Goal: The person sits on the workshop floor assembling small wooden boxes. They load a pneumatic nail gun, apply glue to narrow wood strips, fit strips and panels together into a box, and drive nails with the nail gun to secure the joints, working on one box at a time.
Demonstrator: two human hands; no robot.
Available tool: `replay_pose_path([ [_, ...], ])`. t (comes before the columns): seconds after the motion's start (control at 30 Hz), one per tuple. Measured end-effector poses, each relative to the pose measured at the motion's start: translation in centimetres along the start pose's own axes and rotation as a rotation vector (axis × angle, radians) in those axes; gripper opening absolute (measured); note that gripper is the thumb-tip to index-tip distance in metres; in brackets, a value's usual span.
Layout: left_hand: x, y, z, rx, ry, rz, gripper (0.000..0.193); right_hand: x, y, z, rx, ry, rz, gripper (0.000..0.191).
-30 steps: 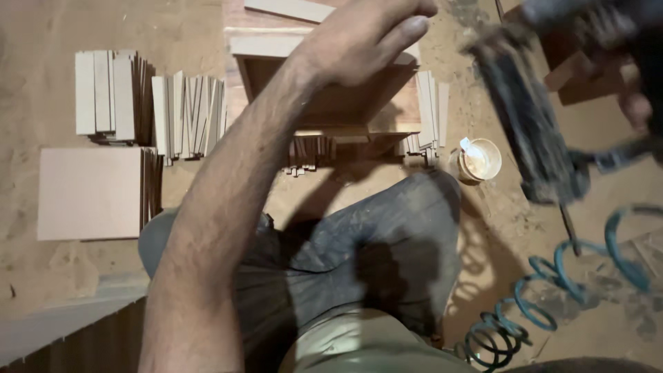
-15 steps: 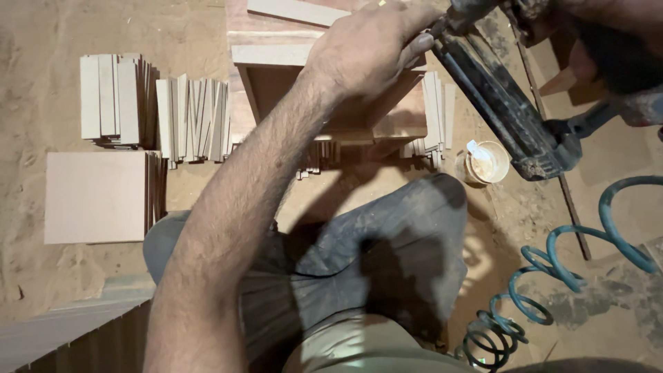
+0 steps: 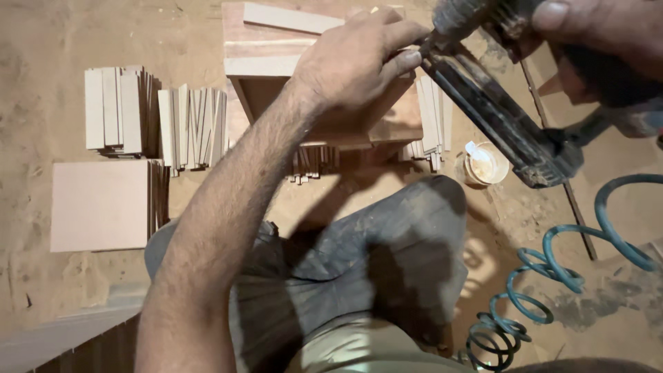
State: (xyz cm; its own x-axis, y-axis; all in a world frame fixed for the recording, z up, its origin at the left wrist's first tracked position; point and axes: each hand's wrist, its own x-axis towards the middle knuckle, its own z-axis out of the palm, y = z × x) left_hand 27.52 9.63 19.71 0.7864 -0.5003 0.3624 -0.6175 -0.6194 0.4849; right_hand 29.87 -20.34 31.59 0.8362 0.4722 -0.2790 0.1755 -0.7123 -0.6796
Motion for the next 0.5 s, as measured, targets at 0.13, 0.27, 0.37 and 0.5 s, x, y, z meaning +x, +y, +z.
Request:
replay_pose_path([
  [0.13,-0.2,-0.2,0.2,-0.011,-0.021,0.009,0.038,-0.7,0.0,0.7,-0.039,0.039,0.078,0.038],
  [0.27,0.2,0.1,0.0,-0.02,-0.057,-0.035,0.037,-0.8,-0.7,0.2,-0.094,-0.005,0.017,0.04],
  [0.37,0.4,0.8,-0.9,-0.034,-0.074,-0.038,0.033,-1.7,-1.5,0.0,-0.109,-0.018,0.041,0.042],
  [0.5,0.2,1.6,-1.6,-0.049,-0.059,0.056,0.033,-3.2,-3.5,1.3,-0.156,-0.018,0.128,0.046],
])
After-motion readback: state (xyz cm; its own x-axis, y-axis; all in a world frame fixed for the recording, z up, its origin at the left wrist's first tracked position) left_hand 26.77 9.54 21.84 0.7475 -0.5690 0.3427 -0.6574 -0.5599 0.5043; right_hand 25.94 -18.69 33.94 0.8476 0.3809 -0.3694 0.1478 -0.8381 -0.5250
